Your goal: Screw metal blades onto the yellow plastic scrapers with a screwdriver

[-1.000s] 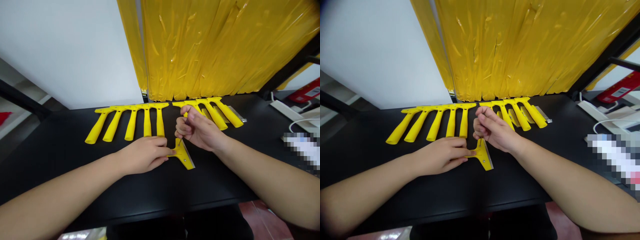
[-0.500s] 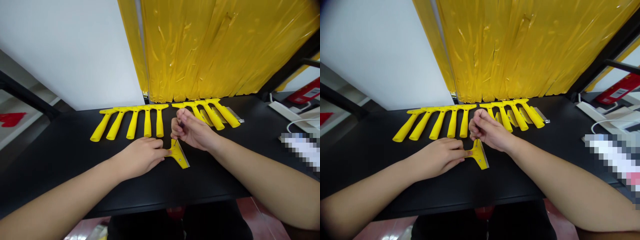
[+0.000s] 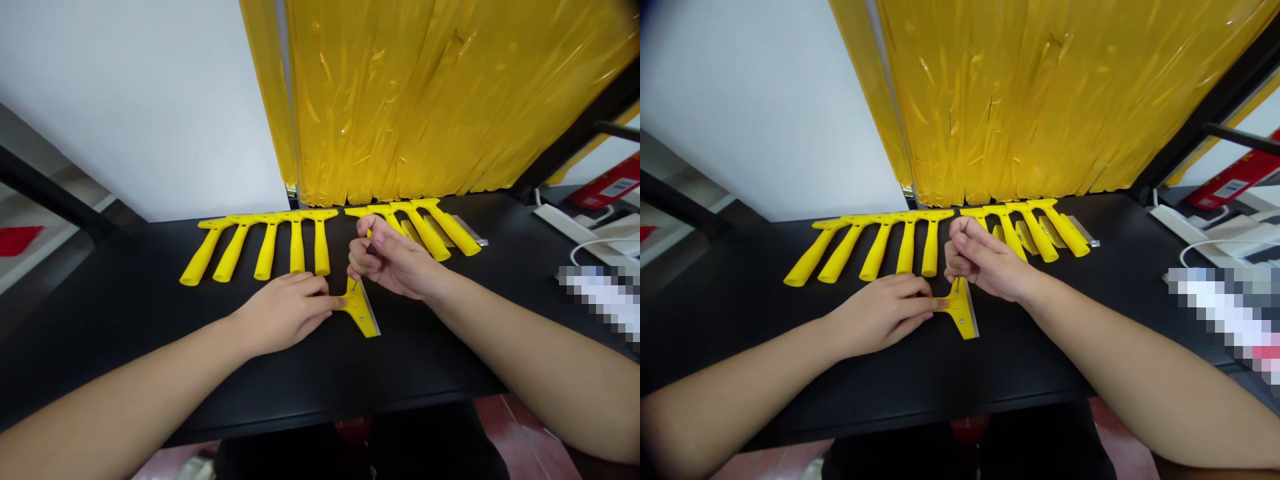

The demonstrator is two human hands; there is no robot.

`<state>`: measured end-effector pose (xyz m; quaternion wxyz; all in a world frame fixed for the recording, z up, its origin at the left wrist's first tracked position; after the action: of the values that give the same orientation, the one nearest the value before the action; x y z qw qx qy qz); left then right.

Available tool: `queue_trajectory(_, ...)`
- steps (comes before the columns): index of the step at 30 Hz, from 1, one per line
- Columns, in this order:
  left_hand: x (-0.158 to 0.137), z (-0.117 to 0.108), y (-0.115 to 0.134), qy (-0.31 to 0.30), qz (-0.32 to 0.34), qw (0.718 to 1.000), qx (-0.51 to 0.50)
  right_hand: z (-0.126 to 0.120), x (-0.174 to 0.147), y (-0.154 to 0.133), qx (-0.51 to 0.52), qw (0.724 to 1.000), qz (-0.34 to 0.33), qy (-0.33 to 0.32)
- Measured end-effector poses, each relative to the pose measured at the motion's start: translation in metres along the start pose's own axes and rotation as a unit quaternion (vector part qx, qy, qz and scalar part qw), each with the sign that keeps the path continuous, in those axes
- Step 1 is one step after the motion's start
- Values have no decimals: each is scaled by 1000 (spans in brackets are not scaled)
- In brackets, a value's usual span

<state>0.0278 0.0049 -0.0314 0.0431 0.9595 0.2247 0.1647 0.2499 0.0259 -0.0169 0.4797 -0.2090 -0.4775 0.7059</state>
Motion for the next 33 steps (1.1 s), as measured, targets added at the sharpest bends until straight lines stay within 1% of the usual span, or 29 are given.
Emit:
queue_trajectory(3,-2,0,1,12,-8,1000,-1,0,2,1,-11,999,-11,35)
queue_trajectory(5,-4,-1,2,19,-11,1000,0,-2,3,1,-28,999,-17,42)
queue_trajectory(8,-5,-1,3,20,-2,1000,8,-3,3,2,-37,999,9,22)
queue_trajectory(11,-6,-1,3,21,15,999,22,-2,1,3,-9,1000,20,9)
queue_trajectory(14,-6,0,2,28,26,999,30,-1,2,5,1,999,4,34)
queue_trajectory(18,-8,1,1,34,30,998,35,-4,5,8,-27,997,-23,74)
queue_trajectory(20,-9,1,1,37,29,998,34,-4,6,9,-24,997,-11,67)
queue_trajectory(22,-9,0,1,36,27,999,27,-3,5,9,1,999,15,53)
queue_trajectory(24,-8,-1,1,33,23,999,16,-1,4,9,27,998,27,54)
queue_trajectory(26,-7,-2,0,34,17,999,0,-1,4,7,31,997,9,76)
queue_trajectory(29,-6,-3,-1,34,14,999,-33,-3,6,5,2,994,-23,105)
queue_trajectory(31,-5,-3,-2,32,10,999,-43,-5,6,5,-14,995,-22,93)
queue_trajectory(33,-5,-3,-2,33,5,999,-43,-5,5,5,-15,998,-1,62)
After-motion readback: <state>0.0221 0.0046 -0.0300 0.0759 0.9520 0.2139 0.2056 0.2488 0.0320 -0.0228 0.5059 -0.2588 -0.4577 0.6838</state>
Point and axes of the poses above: each hand's wrist, its own x-axis towards the middle knuckle, its own z-axis out of the palm, y = z × x, the point moved 2 cm from there along x, towards the middle knuckle, and after that the axes turned 8 degrees about y, right-handed, at the moved point
